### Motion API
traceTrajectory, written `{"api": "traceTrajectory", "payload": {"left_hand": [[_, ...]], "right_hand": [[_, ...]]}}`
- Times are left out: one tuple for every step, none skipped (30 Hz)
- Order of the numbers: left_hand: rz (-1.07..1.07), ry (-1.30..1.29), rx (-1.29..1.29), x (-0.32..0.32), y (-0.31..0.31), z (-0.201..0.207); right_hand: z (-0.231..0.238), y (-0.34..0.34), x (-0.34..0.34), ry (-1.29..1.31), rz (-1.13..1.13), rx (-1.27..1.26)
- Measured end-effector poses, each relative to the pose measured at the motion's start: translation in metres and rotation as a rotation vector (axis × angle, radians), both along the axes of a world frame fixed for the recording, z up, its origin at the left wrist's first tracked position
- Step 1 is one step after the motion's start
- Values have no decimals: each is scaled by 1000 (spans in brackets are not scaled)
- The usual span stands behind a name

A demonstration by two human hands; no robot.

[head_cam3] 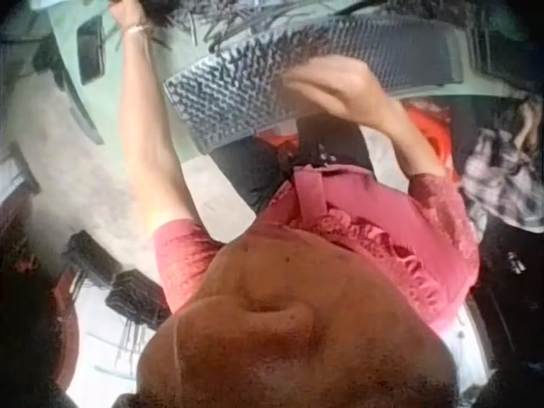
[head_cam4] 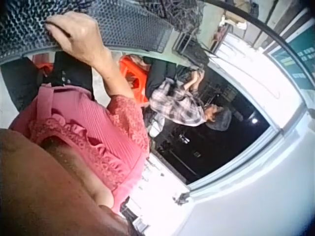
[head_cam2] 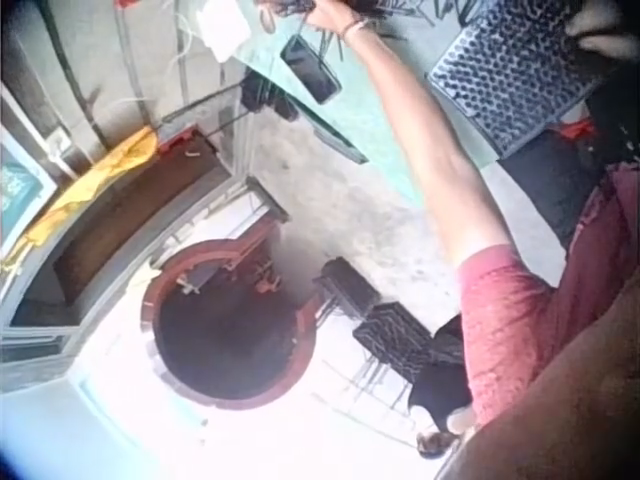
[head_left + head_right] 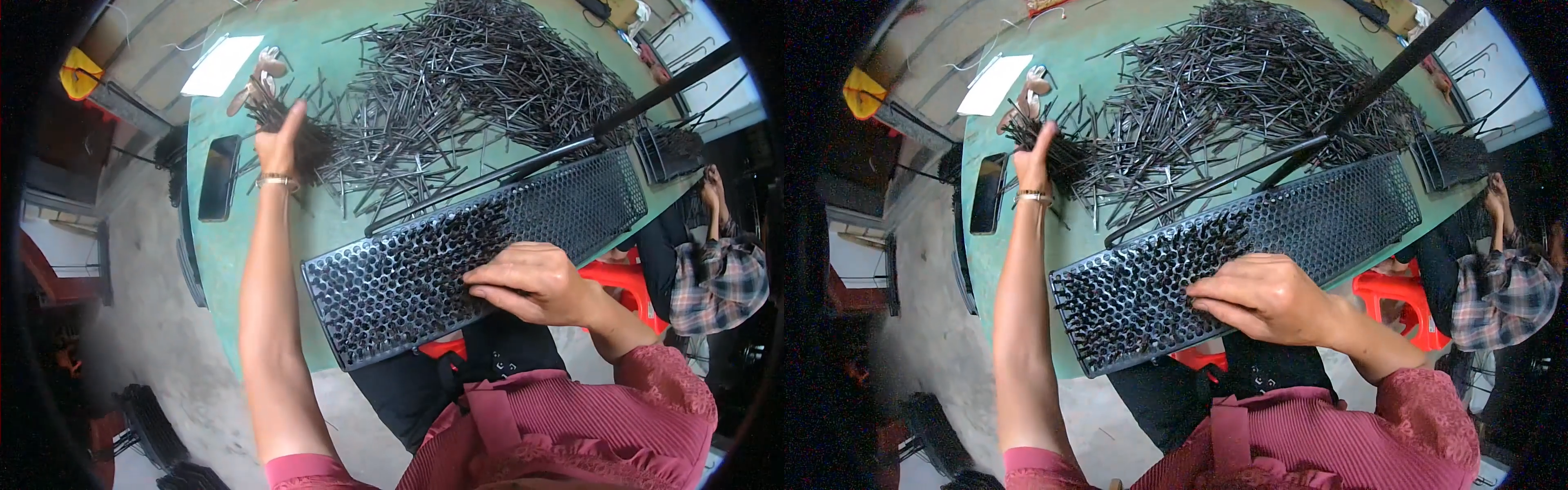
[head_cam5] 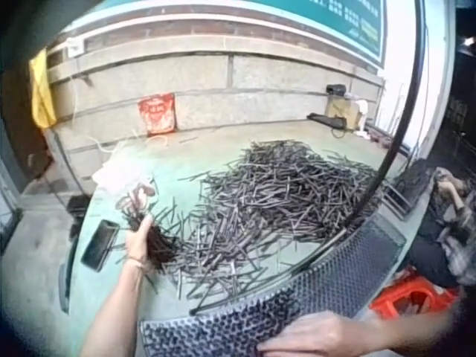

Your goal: Manually insert long metal pins into the holes of a perforated grid plate.

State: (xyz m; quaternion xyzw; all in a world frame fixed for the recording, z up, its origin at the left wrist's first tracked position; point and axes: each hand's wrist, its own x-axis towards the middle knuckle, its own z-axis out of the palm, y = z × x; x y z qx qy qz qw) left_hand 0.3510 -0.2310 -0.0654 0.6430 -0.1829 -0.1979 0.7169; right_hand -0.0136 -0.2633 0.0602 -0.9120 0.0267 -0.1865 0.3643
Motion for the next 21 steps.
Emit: {"api": "traceTrajectory", "payload": {"left_hand": [[-37, -135, -2, -6, 2, 2], [-48, -188, 11, -15, 4, 2], [-8, -249, 17, -20, 7, -5], [47, -250, 15, -29, 9, -6], [42, -251, -28, -29, 6, -19], [44, -252, -71, -32, 5, -22], [33, -208, -3, -33, 7, -24], [47, -234, 16, -31, 8, -25], [62, -257, 34, -31, 6, -22], [106, -255, 8, -30, 4, -17], [104, -283, -31, -27, 2, -12], [26, -215, -24, -29, 0, 4], [-18, -216, -65, -34, 0, 16], [-32, -263, -81, -36, -4, 14], [-154, -304, -76, -31, -1, 2], [-199, -396, 52, -37, 3, -2], [-139, -501, 180, -35, 4, -15], [-170, -436, 92, -34, 3, -15], [-111, -329, 75, -35, 3, -12], [-90, -221, -2, -29, 0, -12], [-48, -118, -11, -23, -2, -5]], "right_hand": [[2, -1, -2, -5, -17, -2], [2, -3, -4, -9, -33, -5], [1, -2, -6, -19, -44, 0], [-1, -1, -6, -17, -46, 4], [-3, -1, -6, -14, -48, 14], [-4, 0, -6, -11, -44, 25], [-5, 1, -5, -10, -40, 28], [-7, 3, -5, -6, -37, 27], [-8, 3, -5, 0, -34, 25], [-9, 5, -5, 4, -29, 28], [-9, 6, -5, -28, -27, 11], [-9, 5, -7, -58, -39, -11], [-9, 5, -8, -56, -45, -9], [-9, 3, -10, -45, -51, 2], [-8, 6, -11, -37, -48, 13], [-7, 5, -10, -32, -41, 17], [-6, 6, -9, -34, -38, 16], [-6, 8, -9, -45, -34, 11], [-6, 10, -10, -56, -30, 6], [-5, 11, -10, -60, -30, 16], [-5, 11, -12, -64, -31, 15]]}}
